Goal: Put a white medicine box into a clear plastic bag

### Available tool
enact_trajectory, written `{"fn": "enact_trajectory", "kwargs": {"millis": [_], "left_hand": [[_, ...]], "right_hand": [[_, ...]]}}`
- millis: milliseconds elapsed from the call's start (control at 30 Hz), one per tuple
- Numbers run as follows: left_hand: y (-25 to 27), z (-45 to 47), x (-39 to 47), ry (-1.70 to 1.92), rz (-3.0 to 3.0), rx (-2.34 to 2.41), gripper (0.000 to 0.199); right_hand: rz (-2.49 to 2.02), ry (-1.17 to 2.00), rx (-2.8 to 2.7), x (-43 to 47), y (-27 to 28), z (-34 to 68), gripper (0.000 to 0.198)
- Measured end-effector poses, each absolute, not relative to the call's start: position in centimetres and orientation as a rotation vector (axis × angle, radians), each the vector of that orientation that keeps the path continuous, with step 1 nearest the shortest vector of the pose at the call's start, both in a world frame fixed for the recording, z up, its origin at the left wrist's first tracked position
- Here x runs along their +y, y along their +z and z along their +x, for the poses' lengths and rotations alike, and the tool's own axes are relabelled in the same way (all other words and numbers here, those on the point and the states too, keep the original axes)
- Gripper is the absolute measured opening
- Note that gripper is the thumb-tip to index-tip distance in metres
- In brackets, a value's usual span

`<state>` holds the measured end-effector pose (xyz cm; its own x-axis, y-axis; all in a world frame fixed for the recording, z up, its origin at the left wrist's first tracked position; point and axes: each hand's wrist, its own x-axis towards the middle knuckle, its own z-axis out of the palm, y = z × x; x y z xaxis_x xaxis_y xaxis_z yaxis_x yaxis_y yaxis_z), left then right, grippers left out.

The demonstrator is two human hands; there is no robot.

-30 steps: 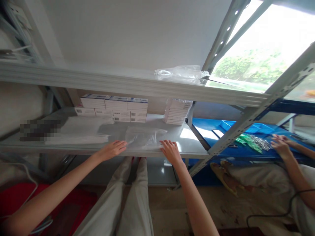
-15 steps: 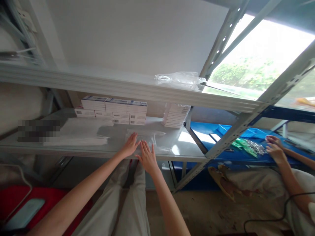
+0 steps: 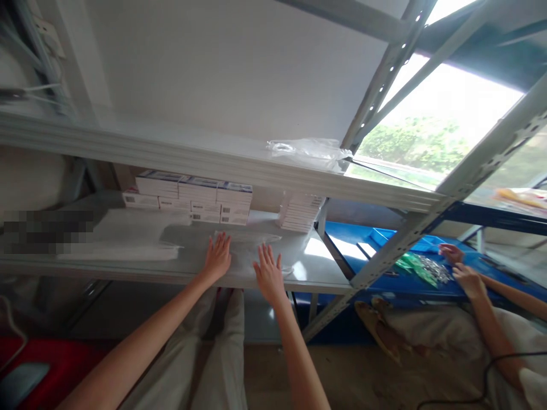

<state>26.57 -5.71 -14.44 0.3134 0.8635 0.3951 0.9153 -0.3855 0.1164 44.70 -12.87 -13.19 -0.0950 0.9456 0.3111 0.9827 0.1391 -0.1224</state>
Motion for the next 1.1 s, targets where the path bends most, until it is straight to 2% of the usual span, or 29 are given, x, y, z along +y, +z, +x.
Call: {"fn": "enact_trajectory", "kwargs": {"millis": [100,233,400,533,600,700,800,900,1000,1100], "left_hand": [[-14.9,26.9,-4.5,-0.500,-2.431,-1.766,0.052],[-16.1,26.8,-3.5,-0.482,-2.366,-1.879,0.058],[-16.9,26.7,-3.2,-0.516,-2.377,-1.914,0.070],[-16.6,27.0,-3.2,-0.598,-2.381,-1.926,0.071],[-15.9,26.9,-3.6,-0.745,-2.322,-1.915,0.067],[-13.9,26.3,-5.2,-1.150,-2.176,-1.801,0.048],[-12.4,24.9,-8.4,-1.552,-2.092,-1.792,0.037],[-12.6,23.3,-11.9,-1.645,-2.234,-2.135,0.045],[-14.4,22.1,-14.0,-1.406,-2.510,-2.524,0.062],[-16.4,21.5,-14.4,-1.267,-2.643,-2.789,0.072]], "right_hand": [[-1.713,-0.079,-2.201,-9.1,-12.7,40.5,0.053],[-1.804,0.036,-2.219,-4.4,-13.9,38.6,0.051],[-2.124,0.023,-2.008,-1.9,-15.2,44.0,0.052],[-2.326,0.023,-1.779,-2.4,-15.3,48.9,0.052],[-2.309,-0.075,-1.740,-2.5,-14.9,49.5,0.051],[-2.140,-0.265,-1.770,-2.0,-13.9,47.6,0.048],[-1.930,-0.238,-1.945,-0.5,-12.7,43.7,0.045],[-1.827,0.006,-2.159,1.6,-11.9,40.0,0.046],[-1.813,0.212,-2.233,3.4,-11.7,37.9,0.042],[-1.804,0.290,-2.228,4.3,-11.7,37.5,0.032]]}}
